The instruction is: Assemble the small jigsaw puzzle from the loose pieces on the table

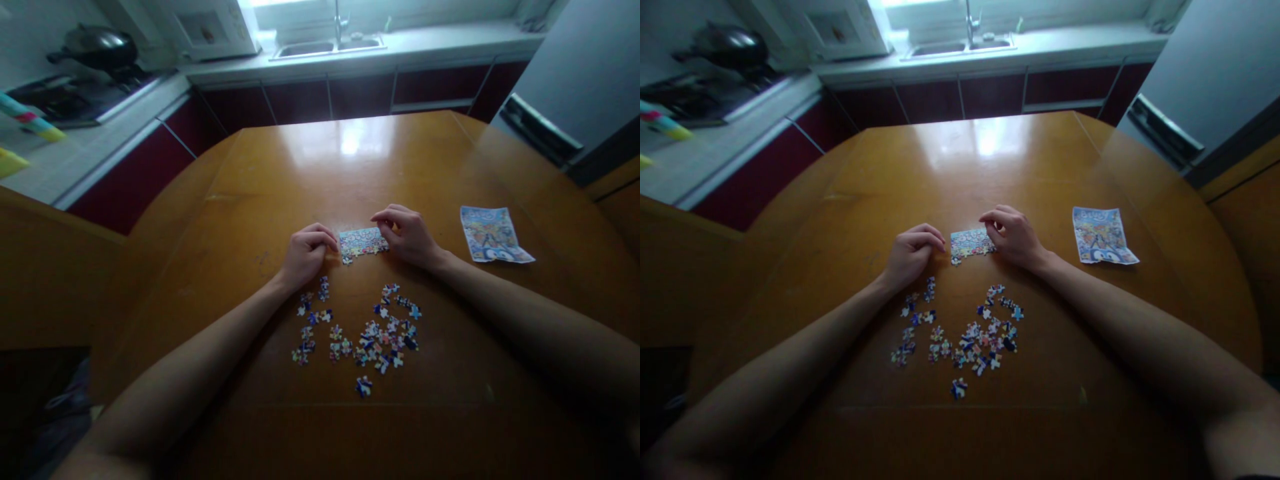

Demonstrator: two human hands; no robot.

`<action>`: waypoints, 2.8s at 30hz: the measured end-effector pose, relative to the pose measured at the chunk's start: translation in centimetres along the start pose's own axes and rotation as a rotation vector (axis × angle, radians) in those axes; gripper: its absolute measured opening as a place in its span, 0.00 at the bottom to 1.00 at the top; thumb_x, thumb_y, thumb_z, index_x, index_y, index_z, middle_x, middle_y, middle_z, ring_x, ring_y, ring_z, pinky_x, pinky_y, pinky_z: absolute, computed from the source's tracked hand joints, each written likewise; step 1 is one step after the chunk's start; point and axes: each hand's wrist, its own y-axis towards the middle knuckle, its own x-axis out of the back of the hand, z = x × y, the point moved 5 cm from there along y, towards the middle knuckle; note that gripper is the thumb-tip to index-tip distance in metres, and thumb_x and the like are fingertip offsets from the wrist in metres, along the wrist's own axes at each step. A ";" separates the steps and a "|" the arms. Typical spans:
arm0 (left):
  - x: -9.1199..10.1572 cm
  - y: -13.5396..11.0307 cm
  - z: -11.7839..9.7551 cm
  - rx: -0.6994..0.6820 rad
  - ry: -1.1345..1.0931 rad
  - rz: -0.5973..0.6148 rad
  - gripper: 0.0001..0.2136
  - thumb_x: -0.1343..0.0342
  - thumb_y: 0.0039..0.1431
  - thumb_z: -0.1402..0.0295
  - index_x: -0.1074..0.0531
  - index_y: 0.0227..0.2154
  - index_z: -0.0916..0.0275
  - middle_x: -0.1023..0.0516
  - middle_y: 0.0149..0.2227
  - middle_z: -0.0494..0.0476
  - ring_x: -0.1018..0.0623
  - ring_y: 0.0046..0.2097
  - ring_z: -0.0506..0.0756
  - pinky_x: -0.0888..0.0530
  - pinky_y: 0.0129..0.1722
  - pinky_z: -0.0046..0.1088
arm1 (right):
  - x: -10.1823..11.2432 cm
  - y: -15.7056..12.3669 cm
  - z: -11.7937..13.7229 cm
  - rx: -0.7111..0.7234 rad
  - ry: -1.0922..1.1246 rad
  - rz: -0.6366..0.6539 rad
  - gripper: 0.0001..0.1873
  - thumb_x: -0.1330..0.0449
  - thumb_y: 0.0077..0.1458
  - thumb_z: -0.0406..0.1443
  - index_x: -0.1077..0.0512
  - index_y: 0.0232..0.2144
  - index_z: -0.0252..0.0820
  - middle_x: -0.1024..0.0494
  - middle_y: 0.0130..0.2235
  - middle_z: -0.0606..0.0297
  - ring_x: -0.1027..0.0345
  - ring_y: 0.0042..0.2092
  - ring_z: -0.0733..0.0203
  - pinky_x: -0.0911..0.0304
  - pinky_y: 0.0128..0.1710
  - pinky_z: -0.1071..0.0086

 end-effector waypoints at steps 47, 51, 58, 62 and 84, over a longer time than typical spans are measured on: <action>0.5 0.1 1.4 0.108 -0.135 -0.108 0.13 0.51 0.48 0.82 0.25 0.19 0.62 0.22 0.28 0.55 0.24 0.33 0.51 0.29 0.37 0.30 | -0.2 -0.1 -0.2 0.066 0.000 0.005 0.08 0.42 0.61 0.36 0.22 0.37 0.43 0.23 0.32 0.61 0.33 0.32 0.59 0.40 0.29 0.63; 1.0 0.2 2.5 0.249 -0.309 -0.188 0.11 0.51 0.45 0.80 0.25 0.18 0.63 0.23 0.26 0.54 0.26 0.32 0.50 0.31 0.36 0.27 | -0.2 -0.1 -0.3 0.059 -0.010 0.004 0.08 0.43 0.61 0.35 0.22 0.36 0.43 0.24 0.32 0.62 0.33 0.31 0.60 0.40 0.29 0.63; 1.3 0.1 3.5 0.449 -0.621 -0.284 0.07 0.49 0.40 0.79 0.27 0.18 0.65 0.25 0.28 0.54 0.33 0.28 0.47 0.39 0.28 0.23 | -0.2 -0.2 -0.4 0.058 0.004 0.002 0.07 0.42 0.61 0.35 0.22 0.37 0.43 0.24 0.32 0.61 0.34 0.31 0.60 0.40 0.28 0.64; 1.4 0.1 3.3 0.492 -0.683 -0.288 0.06 0.49 0.40 0.79 0.28 0.18 0.66 0.26 0.29 0.54 0.35 0.27 0.46 0.40 0.26 0.22 | -0.2 -0.2 -0.4 0.047 0.001 0.007 0.07 0.42 0.61 0.35 0.22 0.37 0.43 0.24 0.32 0.61 0.33 0.31 0.60 0.40 0.28 0.64; 1.5 0.3 3.6 0.509 -0.741 -0.285 0.07 0.48 0.40 0.81 0.28 0.18 0.66 0.27 0.29 0.54 0.34 0.28 0.46 0.40 0.27 0.21 | -0.3 -0.2 -0.7 0.049 -0.012 -0.003 0.08 0.42 0.59 0.34 0.22 0.36 0.43 0.24 0.32 0.61 0.33 0.32 0.59 0.38 0.31 0.63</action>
